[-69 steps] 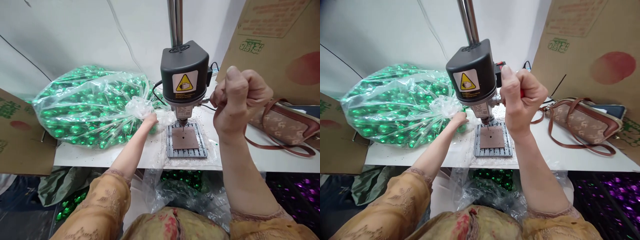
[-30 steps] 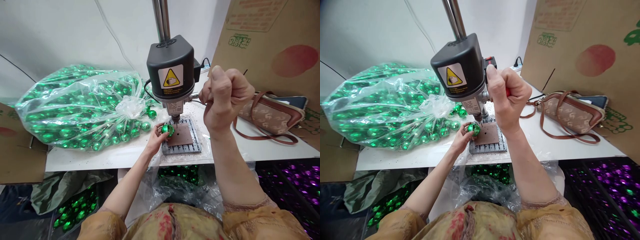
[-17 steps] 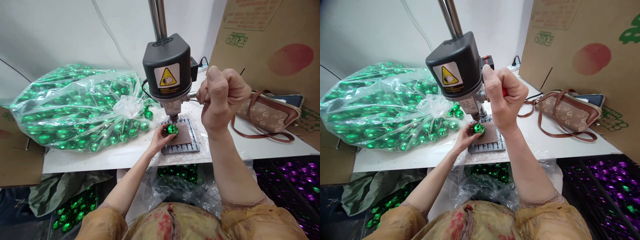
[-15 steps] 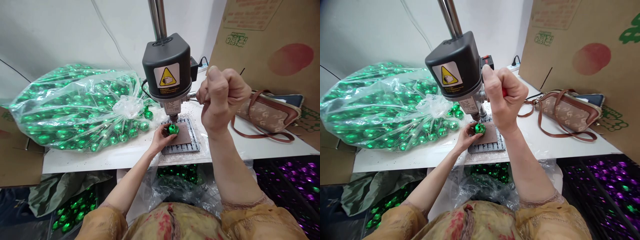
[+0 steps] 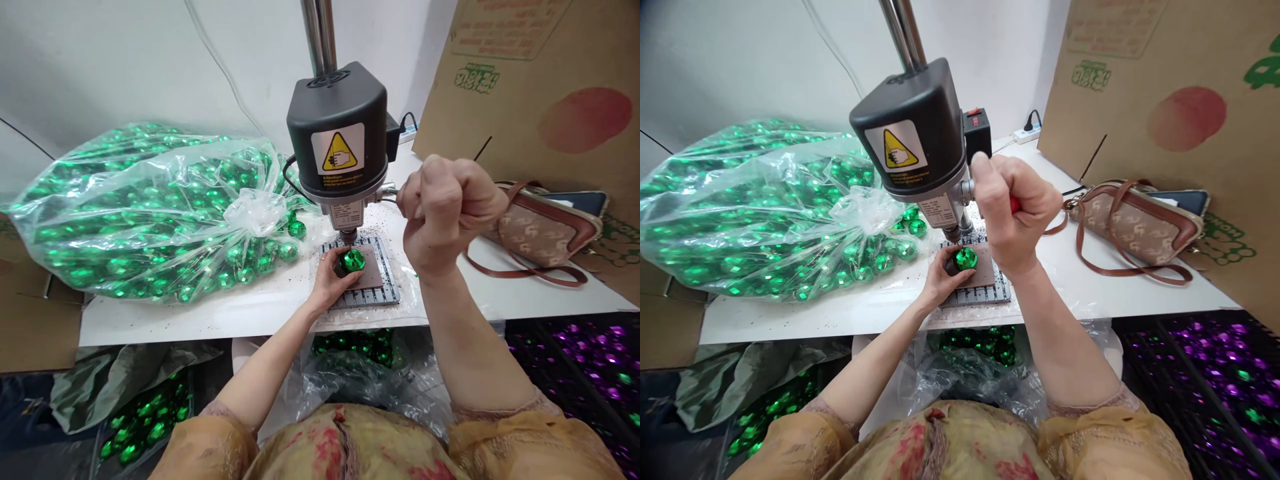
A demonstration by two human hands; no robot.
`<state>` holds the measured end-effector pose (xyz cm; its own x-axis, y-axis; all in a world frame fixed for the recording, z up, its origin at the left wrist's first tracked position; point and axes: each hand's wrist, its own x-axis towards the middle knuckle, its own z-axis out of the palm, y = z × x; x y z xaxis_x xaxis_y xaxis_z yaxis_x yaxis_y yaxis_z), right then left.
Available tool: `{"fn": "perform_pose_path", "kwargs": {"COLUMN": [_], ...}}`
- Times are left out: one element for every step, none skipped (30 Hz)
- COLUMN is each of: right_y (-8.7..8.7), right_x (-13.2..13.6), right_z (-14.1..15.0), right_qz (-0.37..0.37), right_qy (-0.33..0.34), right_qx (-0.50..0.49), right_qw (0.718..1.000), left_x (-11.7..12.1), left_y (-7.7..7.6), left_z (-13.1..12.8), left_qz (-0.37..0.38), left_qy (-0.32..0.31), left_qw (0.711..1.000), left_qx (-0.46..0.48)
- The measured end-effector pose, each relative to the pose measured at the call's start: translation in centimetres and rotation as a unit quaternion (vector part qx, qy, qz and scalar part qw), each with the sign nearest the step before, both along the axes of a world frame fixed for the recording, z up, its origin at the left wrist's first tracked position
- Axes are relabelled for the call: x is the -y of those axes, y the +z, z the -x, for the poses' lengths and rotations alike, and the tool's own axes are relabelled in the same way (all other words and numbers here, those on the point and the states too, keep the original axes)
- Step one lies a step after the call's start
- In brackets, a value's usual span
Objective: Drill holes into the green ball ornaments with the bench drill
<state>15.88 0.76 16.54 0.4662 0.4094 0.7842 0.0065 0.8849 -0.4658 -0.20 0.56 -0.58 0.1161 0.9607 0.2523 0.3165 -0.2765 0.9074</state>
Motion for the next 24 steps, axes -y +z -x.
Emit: {"fn": "perform_pose_path", "kwargs": {"right_y": [-0.2,-0.3,-0.5,-0.7,-0.8,-1.0,-1.1,-1.2,-1.4,-1.5,-1.6,-1.8,-2.0,-2.2,-2.5,-2.7,-3.0,-3.2,-3.4,-3.5,-3.5,-3.6,-3.6,-3.6], "right_x": [0.1,0.2,0.2,0.2,0.2,0.2,0.2,0.1,0.0,0.0,0.0,-0.1,-0.1,-0.1,-0.1,-0.1,-0.1,-0.1,-0.1,-0.1,-0.1,-0.1,-0.2,-0.2], "right_z": [0.0,0.1,0.1,0.2,0.2,0.2,0.2,0.2,0.3,0.3,0.3,0.3,0.3,0.2,0.2,0.1,0.1,0.0,0.0,0.0,-0.1,-0.1,-0.1,-0.1], "right_qz": [0.001,0.001,-0.002,-0.009,-0.019,-0.03,-0.04,-0.048,-0.055,-0.061,-0.066,-0.072,-0.077,-0.079,-0.078,-0.075,-0.069,-0.064,-0.062,-0.063,-0.068,-0.073,-0.079,-0.084], "right_qy": [-0.001,-0.002,-0.002,-0.001,0.001,0.003,0.002,-0.001,-0.004,-0.007,-0.009,-0.011,-0.01,-0.009,-0.007,-0.005,-0.005,-0.007,-0.011,-0.014,-0.018,-0.02,-0.023,-0.027], "right_qx": [0.0,0.0,-0.002,-0.006,-0.012,-0.017,-0.02,-0.02,-0.018,-0.015,-0.014,-0.014,-0.016,-0.016,-0.016,-0.013,-0.01,-0.006,-0.002,0.0,0.002,0.003,0.004,0.005], "right_qw": [1.0,1.0,1.0,1.0,1.0,0.999,0.999,0.999,0.998,0.998,0.998,0.997,0.997,0.997,0.997,0.997,0.998,0.998,0.998,0.998,0.998,0.997,0.997,0.996], "left_x": [0.0,0.0,0.1,0.1,0.1,0.1,0.2,0.2,0.2,0.2,0.1,0.1,0.1,0.1,0.0,0.0,0.0,0.0,0.0,0.1,0.1,0.1,0.2,0.2], "left_y": [0.0,0.0,0.0,0.0,-0.1,-0.1,-0.2,-0.2,-0.3,-0.3,-0.4,-0.5,-0.5,-0.6,-0.7,-0.7,-0.8,-0.8,-0.8,-0.8,-0.7,-0.7,-0.6,-0.6], "left_z": [0.0,0.0,0.0,-0.1,-0.1,-0.1,0.0,0.0,0.0,0.0,0.1,0.1,0.1,0.1,0.1,0.1,0.1,0.1,0.1,0.1,0.1,0.1,0.0,0.0], "left_qz": [0.001,0.001,0.001,0.002,0.002,0.003,0.004,0.005,0.006,0.007,0.007,0.007,0.007,0.006,0.006,0.006,0.007,0.007,0.007,0.008,0.008,0.009,0.008,0.008], "left_qy": [0.0,0.0,0.0,0.001,0.002,0.003,0.003,0.002,0.001,0.0,-0.001,-0.002,-0.003,-0.005,-0.006,-0.008,-0.01,-0.01,-0.01,-0.008,-0.006,-0.003,-0.001,0.0], "left_qw": [1.0,1.0,1.0,1.0,1.0,1.0,1.0,1.0,1.0,1.0,1.0,1.0,1.0,1.0,1.0,1.0,1.0,1.0,1.0,1.0,0.999,0.999,0.999,1.0], "left_qx": [0.003,0.006,0.009,0.013,0.017,0.019,0.018,0.016,0.014,0.011,0.008,0.005,0.002,0.001,0.002,0.006,0.012,0.019,0.025,0.029,0.032,0.032,0.032,0.03]}}
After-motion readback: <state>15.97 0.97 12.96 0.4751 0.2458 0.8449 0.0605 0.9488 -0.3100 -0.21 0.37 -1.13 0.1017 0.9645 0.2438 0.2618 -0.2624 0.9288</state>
